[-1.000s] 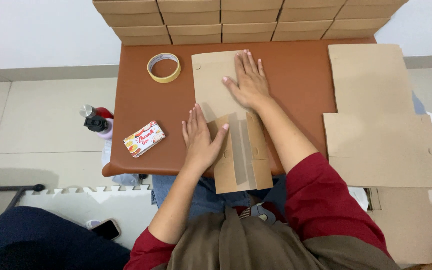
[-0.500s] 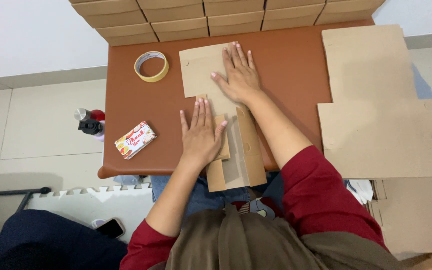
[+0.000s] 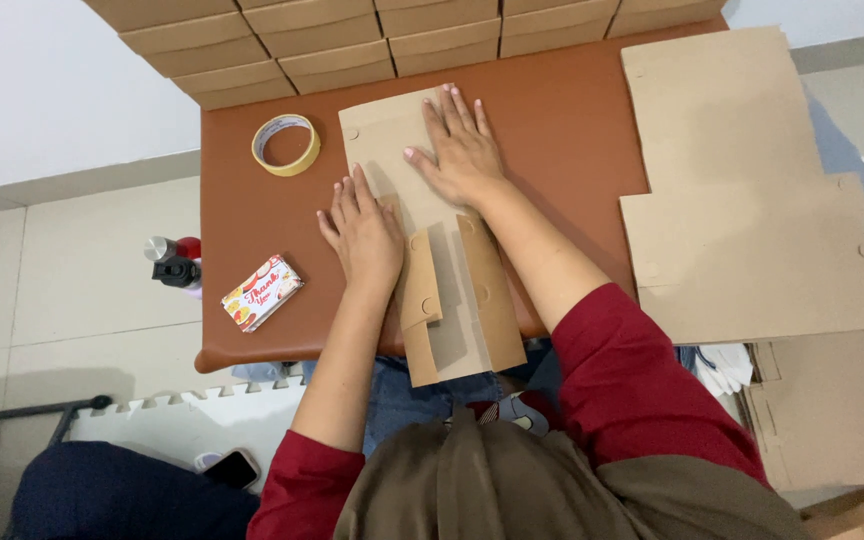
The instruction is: Assembling a cardboard box from a flat template and placing a thank you sticker inside.
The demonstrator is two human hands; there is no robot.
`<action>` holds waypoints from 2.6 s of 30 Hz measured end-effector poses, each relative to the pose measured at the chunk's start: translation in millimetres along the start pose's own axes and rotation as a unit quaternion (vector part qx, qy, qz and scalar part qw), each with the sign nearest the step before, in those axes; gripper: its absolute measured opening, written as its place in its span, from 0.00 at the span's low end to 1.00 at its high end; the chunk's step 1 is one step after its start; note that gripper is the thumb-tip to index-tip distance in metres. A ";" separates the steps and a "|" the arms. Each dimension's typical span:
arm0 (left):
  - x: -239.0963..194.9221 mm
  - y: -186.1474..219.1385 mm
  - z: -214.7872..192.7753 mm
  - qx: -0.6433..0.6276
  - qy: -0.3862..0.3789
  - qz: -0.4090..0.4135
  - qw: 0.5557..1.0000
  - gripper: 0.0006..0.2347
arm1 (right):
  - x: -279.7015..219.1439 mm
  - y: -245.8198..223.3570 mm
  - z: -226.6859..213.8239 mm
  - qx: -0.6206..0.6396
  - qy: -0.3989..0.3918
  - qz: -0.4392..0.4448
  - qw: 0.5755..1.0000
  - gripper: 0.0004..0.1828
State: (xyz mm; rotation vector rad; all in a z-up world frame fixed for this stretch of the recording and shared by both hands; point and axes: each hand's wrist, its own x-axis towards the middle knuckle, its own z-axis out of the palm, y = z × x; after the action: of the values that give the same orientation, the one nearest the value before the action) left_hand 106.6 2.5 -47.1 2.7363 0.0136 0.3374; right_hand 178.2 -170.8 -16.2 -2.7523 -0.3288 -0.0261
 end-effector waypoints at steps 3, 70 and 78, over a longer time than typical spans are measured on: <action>2.2 -1.3 -6.8 -0.106 0.028 0.049 0.993 0.31 | 0.3 0.2 -0.8 -0.002 -0.005 0.007 1.000 0.45; 184.2 -36.5 32.7 -0.163 -0.087 0.094 0.978 0.14 | 6.3 9.2 2.5 0.032 0.026 0.000 0.999 0.37; 177.8 -33.9 -19.7 -0.248 -0.238 0.001 0.939 0.18 | 5.3 18.9 -3.0 0.301 0.071 0.006 0.951 0.36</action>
State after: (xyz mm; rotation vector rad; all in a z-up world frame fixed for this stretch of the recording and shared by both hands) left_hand 275.8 51.0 -0.8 2.2440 -0.1793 -0.2941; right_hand 187.8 -187.8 -19.9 -2.1329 -0.2311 -0.1016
